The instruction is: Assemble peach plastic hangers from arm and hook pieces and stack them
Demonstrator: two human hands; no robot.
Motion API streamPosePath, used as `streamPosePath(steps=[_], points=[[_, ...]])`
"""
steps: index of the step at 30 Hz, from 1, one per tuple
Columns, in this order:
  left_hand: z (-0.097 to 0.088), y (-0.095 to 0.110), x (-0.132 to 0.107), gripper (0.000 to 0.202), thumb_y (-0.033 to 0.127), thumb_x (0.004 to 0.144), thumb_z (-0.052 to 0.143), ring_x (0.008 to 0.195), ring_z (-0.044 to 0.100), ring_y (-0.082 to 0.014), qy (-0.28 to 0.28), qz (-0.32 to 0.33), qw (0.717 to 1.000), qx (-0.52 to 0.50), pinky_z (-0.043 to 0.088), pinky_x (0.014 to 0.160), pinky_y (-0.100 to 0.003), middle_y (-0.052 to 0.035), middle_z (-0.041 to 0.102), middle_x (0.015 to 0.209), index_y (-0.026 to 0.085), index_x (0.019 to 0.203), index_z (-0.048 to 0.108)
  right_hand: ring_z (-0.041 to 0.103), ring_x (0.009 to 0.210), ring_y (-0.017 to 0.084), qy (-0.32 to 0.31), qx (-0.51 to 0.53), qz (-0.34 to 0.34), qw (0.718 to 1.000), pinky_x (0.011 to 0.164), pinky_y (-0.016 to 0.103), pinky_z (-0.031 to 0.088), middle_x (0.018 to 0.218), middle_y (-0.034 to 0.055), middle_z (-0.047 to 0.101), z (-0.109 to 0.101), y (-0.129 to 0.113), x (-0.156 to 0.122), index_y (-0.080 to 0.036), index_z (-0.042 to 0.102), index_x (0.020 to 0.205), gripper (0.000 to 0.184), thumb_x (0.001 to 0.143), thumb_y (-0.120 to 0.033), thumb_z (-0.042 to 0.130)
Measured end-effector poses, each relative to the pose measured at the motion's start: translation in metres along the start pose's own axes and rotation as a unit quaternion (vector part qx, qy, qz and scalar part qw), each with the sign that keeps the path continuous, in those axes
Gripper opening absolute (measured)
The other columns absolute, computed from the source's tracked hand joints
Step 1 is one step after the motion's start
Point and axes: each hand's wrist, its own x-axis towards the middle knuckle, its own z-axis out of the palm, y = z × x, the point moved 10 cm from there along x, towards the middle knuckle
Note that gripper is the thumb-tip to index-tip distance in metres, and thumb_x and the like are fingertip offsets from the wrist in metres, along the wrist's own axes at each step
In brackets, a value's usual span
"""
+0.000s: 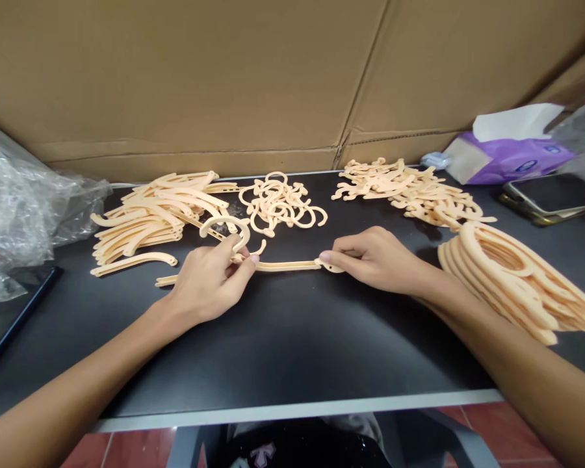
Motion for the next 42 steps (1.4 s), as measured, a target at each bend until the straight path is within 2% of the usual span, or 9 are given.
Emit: streamPosePath(steps=[4,10,16,25,29,36,42], points=[[0.000,0.000,0.000,0.020,0.038,0.089,0.047,0.040,0.037,-0.0117,0.000,0.003,1.000,0.004,0.027,0.053,-0.025,0.0068,0.045,0.047,0.021,0.079,0.051,0.038,0.054,0.010,-0.005,-0.017,0.003,1.000,0.058,0.028,0.024,0.053,-0.0033,0.049,0.001,0.000,0.000,-0.020,0.057,0.062,0.050,0.093,-0.058,0.045],[0.001,0.001,0.000,0.020,0.038,0.089,0.046,0.040,0.037,-0.0113,-0.005,0.007,1.000,0.007,0.028,0.053,-0.025,0.0060,0.050,0.051,0.021,0.080,0.051,0.040,0.055,0.010,-0.026,-0.032,0.017,0.999,0.059,0.028,0.025,0.054,-0.0028,0.050,0.004,0.001,0.002,-0.020,0.059,0.062,0.051,0.092,-0.058,0.043],[0.000,0.001,0.000,0.020,0.038,0.089,0.045,0.039,0.035,-0.0123,-0.011,0.004,1.000,0.019,0.027,0.053,-0.025,0.0077,0.039,0.045,0.022,0.081,0.052,0.038,0.054,0.010,-0.039,-0.043,0.024,0.998,0.058,0.028,0.025,0.054,-0.0026,0.049,0.003,-0.001,0.002,-0.020,0.058,0.061,0.050,0.092,-0.056,0.043],[0.002,0.000,0.001,0.020,0.038,0.089,0.044,0.040,0.037,-0.0125,-0.018,0.003,1.000,0.012,0.027,0.053,-0.026,0.0068,0.043,0.046,0.022,0.080,0.051,0.039,0.053,0.011,-0.036,-0.079,0.008,0.996,0.058,0.028,0.023,0.054,-0.0015,0.050,0.003,-0.005,0.001,-0.021,0.061,0.063,0.048,0.095,-0.051,0.043],[0.002,-0.002,0.002,0.020,0.038,0.088,0.045,0.041,0.039,-0.0132,-0.029,-0.011,0.999,0.013,0.028,0.054,-0.026,0.0063,0.043,0.047,0.022,0.080,0.053,0.043,0.056,0.013,-0.018,-0.139,-0.019,0.990,0.058,0.029,0.020,0.058,0.0002,0.054,0.004,-0.008,0.000,-0.021,0.062,0.067,0.048,0.097,-0.051,0.040],[0.000,-0.005,0.005,0.024,0.041,0.087,0.045,0.047,0.046,-0.0142,-0.026,-0.019,0.999,0.006,0.029,0.054,-0.027,0.0031,0.054,0.055,0.021,0.076,0.052,0.045,0.054,0.013,0.029,-0.242,-0.106,0.964,0.058,0.032,0.015,0.066,0.0033,0.067,0.008,-0.023,-0.005,-0.018,0.060,0.070,0.051,0.104,-0.046,0.033],[0.001,-0.009,0.005,0.024,0.042,0.089,0.045,0.050,0.050,-0.0159,-0.025,-0.024,0.999,0.000,0.033,0.055,-0.027,0.0010,0.061,0.063,0.021,0.081,0.055,0.050,0.055,0.013,0.025,-0.239,-0.128,0.962,0.059,0.033,0.016,0.076,0.0027,0.072,0.008,-0.032,-0.010,-0.019,0.063,0.088,0.039,0.105,-0.040,0.034]])
